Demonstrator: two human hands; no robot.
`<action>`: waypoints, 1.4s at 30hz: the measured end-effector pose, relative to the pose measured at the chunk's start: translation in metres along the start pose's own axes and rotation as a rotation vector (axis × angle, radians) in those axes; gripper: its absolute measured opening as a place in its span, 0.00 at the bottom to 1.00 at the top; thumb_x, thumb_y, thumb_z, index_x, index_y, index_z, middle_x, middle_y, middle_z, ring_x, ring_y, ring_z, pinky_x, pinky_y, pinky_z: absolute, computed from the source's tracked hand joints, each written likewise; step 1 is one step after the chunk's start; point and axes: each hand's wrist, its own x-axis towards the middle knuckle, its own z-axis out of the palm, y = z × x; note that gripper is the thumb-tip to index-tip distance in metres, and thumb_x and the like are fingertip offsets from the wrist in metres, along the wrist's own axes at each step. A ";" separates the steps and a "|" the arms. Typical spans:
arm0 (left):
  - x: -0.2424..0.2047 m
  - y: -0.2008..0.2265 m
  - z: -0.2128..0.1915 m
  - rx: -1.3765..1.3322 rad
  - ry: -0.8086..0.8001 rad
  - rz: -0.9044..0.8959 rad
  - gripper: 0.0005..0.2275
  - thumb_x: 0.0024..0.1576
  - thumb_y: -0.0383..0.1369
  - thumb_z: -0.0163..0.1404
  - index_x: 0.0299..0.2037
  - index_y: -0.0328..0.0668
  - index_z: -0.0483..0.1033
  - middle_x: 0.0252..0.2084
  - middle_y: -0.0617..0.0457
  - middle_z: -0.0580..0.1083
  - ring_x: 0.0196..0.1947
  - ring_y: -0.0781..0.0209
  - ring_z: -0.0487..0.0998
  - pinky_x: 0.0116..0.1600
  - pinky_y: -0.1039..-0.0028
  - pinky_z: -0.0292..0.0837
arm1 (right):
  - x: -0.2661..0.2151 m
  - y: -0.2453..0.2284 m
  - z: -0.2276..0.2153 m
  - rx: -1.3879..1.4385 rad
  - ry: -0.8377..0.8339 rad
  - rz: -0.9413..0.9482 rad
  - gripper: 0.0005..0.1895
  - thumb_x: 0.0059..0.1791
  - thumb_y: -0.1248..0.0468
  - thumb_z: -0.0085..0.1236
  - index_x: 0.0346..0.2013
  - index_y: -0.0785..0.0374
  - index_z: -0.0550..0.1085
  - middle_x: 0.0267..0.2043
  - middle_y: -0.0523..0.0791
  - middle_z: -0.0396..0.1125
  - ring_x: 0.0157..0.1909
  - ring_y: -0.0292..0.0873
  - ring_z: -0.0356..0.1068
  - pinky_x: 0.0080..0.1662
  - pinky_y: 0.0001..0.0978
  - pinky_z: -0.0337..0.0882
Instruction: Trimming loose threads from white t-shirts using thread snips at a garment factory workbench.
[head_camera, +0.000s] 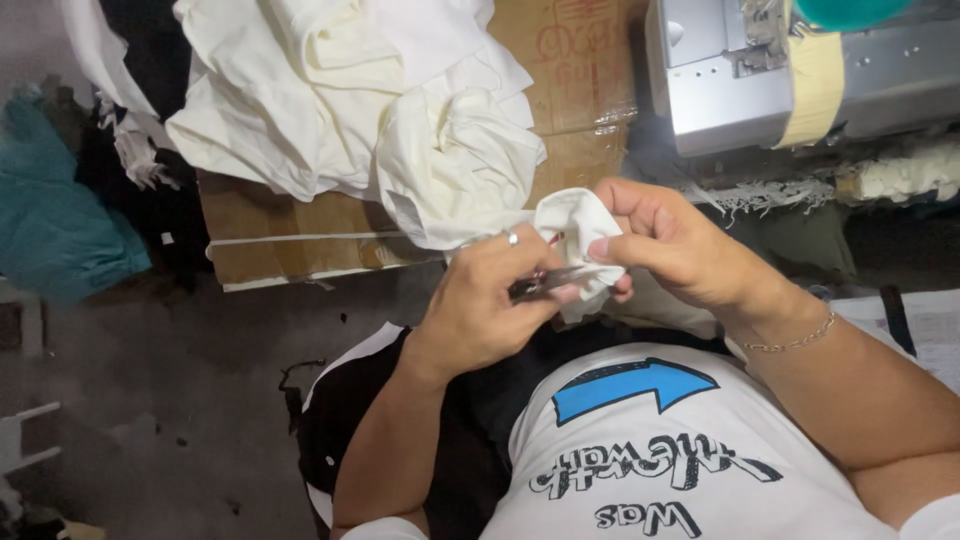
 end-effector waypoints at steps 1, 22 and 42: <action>0.000 0.003 -0.004 -0.172 -0.060 -0.041 0.06 0.55 0.35 0.61 0.33 0.46 0.77 0.27 0.53 0.72 0.28 0.56 0.75 0.33 0.70 0.71 | 0.002 -0.004 0.000 -0.108 0.027 -0.014 0.11 0.48 0.70 0.57 0.44 0.70 0.70 0.17 0.46 0.66 0.19 0.34 0.67 0.25 0.28 0.76; -0.033 -0.029 0.009 -0.476 0.101 -0.249 0.05 0.56 0.31 0.53 0.36 0.39 0.78 0.25 0.50 0.72 0.26 0.65 0.72 0.29 0.74 0.67 | -0.001 -0.023 -0.004 -0.319 -0.105 -0.032 0.15 0.50 0.63 0.49 0.38 0.70 0.79 0.19 0.49 0.72 0.22 0.36 0.69 0.28 0.29 0.75; -0.028 -0.035 -0.031 -0.422 0.126 -0.189 0.09 0.56 0.34 0.51 0.25 0.39 0.72 0.20 0.56 0.64 0.25 0.70 0.59 0.29 0.79 0.54 | -0.011 -0.023 -0.022 -0.491 -0.222 -0.127 0.18 0.54 0.61 0.50 0.22 0.61 0.78 0.15 0.42 0.70 0.22 0.34 0.67 0.29 0.29 0.74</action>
